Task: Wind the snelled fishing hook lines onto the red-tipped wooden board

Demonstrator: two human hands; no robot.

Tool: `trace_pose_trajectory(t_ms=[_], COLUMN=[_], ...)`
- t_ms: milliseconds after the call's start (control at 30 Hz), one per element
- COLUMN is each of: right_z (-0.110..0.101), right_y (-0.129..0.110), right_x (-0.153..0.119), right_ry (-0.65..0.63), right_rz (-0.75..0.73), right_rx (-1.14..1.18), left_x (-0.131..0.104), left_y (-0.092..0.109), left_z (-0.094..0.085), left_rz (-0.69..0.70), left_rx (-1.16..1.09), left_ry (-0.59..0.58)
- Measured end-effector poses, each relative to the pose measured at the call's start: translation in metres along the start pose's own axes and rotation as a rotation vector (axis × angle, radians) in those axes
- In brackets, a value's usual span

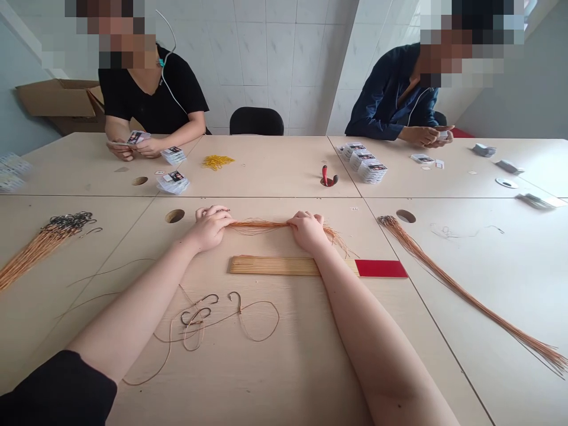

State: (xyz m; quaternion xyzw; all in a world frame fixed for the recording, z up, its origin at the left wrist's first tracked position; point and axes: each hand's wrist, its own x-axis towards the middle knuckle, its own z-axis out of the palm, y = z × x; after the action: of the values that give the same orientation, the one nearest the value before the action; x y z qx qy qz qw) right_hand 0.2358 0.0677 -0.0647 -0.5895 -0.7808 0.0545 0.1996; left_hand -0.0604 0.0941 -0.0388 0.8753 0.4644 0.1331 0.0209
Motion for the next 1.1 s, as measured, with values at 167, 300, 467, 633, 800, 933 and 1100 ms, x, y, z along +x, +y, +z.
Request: trace_pose_trajectory(t_ms=[167, 300, 467, 633, 800, 933, 1100], right_z=[-0.002, -0.002, 0.004, 0.012, 0.015, 0.013, 0.006], right_y=[0.000, -0.024, -0.064, -0.081, -0.084, -0.086, -0.091], right_x=[-0.001, -0.003, -0.003, 0.004, 0.008, 0.007, 0.003], right_ry=[0.024, 0.004, -0.067, -0.134, -0.160, -0.177, -0.238], right_rz=[0.081, 0.040, -0.133, -0.226, -0.181, -0.193, -0.188], right_rx=[-0.019, 0.000, 0.042, 0.001, -0.107, -0.156, -0.179], left_x=[-0.001, 0.000, 0.003, 0.005, 0.008, 0.008, 0.009], left_y=[0.004, 0.004, 0.008, 0.024, 0.032, 0.032, 0.035], left_z=[-0.003, -0.003, 0.001, 0.006, 0.010, 0.010, 0.009], left_rz=[0.062, 0.060, 0.077, 0.164, 0.237, 0.250, 0.278], left_rx=[0.050, 0.040, 0.025, 0.028, -0.019, -0.021, -0.020], left_ry=[0.009, 0.006, 0.007, 0.031, 0.039, 0.035, 0.043])
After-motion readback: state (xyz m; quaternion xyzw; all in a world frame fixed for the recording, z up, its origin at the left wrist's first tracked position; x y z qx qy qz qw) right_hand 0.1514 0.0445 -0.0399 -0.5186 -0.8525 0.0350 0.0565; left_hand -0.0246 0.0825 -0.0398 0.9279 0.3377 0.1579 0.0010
